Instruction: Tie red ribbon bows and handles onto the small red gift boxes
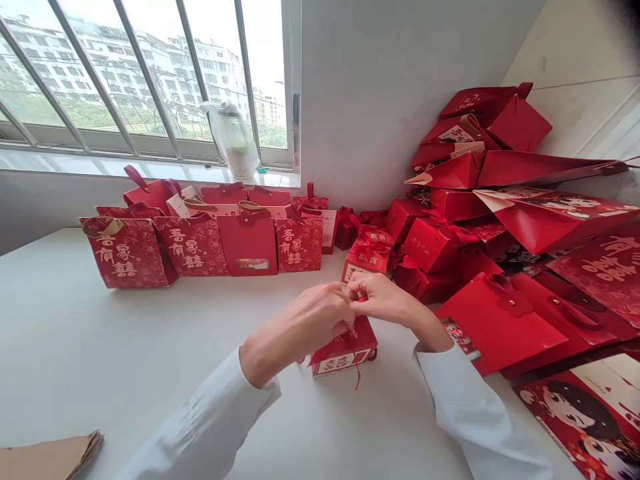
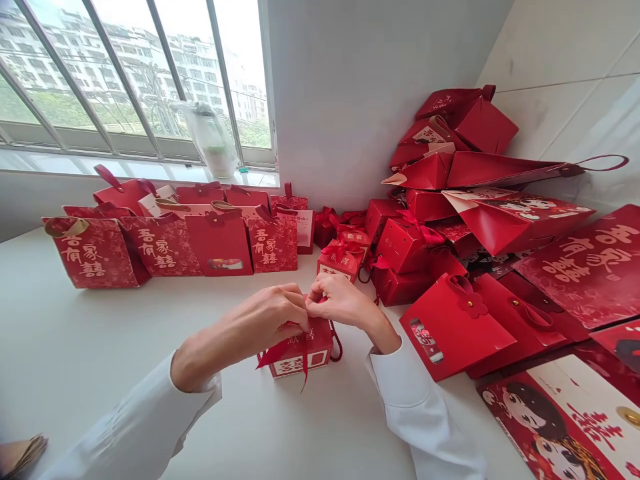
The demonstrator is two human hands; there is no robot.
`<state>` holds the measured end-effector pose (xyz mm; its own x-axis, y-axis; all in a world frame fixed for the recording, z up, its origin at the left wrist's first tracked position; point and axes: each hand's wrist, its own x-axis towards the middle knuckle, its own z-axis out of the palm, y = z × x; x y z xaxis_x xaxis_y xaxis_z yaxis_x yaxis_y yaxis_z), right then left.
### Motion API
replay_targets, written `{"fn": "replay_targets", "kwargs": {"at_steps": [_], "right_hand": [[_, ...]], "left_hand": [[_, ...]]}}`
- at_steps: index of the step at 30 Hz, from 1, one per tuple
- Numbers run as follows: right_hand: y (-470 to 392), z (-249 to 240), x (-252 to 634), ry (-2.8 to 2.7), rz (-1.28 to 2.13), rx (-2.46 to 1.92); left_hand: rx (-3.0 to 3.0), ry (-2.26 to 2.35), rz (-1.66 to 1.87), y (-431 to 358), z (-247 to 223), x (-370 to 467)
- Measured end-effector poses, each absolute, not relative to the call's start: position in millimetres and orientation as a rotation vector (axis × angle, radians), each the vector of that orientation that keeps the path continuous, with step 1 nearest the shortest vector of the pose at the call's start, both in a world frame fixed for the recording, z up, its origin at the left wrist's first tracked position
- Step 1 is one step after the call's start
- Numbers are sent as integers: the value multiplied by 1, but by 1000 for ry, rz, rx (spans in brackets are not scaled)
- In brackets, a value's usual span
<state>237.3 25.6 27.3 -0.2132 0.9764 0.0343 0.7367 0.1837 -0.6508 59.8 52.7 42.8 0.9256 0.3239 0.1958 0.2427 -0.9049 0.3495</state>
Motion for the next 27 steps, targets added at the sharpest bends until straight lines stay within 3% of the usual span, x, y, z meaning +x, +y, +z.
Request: {"fn": "replay_targets", "kwargs": {"at_steps": [4,8,14,27], "right_hand": [[24,30,241,-2019,776,-1574],[21,34,249,-1994,871,-1519],[17,39,257,-1938,958,-1514],[20,35,260,-1825,961,-1453]], "left_hand": [[2683,408,382,62,51,50],[2603,684,511,77,55,36],[2437,846,212,87,52,26],[2361,852,208,84,54,33]]}}
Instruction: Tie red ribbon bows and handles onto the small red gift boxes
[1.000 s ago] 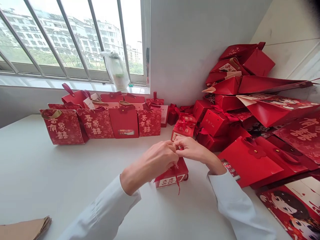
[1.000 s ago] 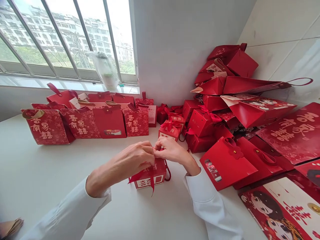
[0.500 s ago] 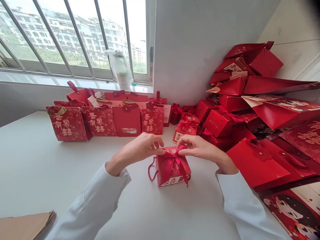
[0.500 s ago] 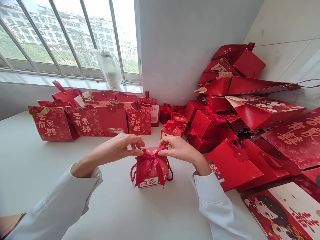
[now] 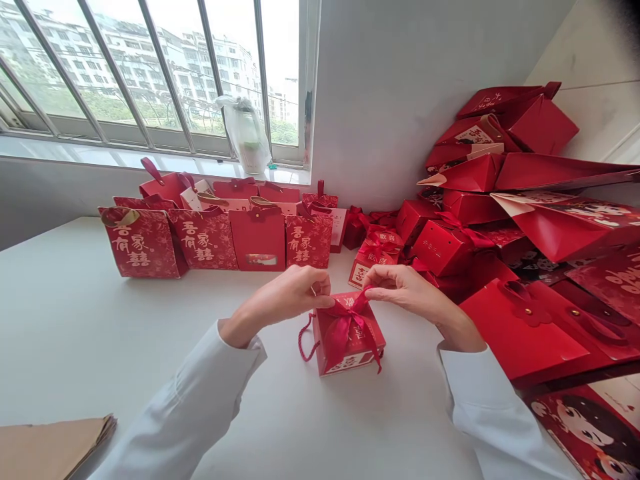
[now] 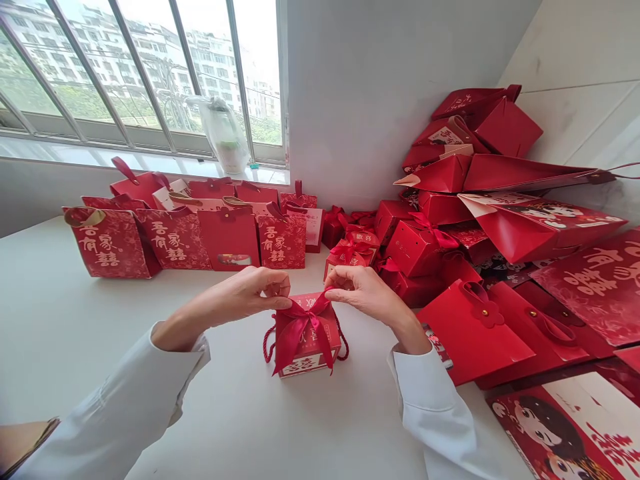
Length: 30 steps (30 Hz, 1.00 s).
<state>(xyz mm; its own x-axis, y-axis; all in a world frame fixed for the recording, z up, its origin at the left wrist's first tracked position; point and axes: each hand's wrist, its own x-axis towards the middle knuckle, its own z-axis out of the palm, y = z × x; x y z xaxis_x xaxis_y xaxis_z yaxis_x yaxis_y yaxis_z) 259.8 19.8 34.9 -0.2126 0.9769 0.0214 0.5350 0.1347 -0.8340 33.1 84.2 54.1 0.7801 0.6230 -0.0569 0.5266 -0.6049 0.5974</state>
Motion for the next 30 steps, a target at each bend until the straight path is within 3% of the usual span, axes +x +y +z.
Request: {"fn": "replay_targets", "kwargs": {"at_steps": [11,22,30], "right_hand": [[8,51,255,-1698,661,-1620],[18,34,261,-1790,938,-1585],[22,29,259,-1709,956,-1609]], "left_hand": [[2309,900,211,86,51,33],[2197,882,239,91,44,32],[2139,897,292,97,39,29]]}}
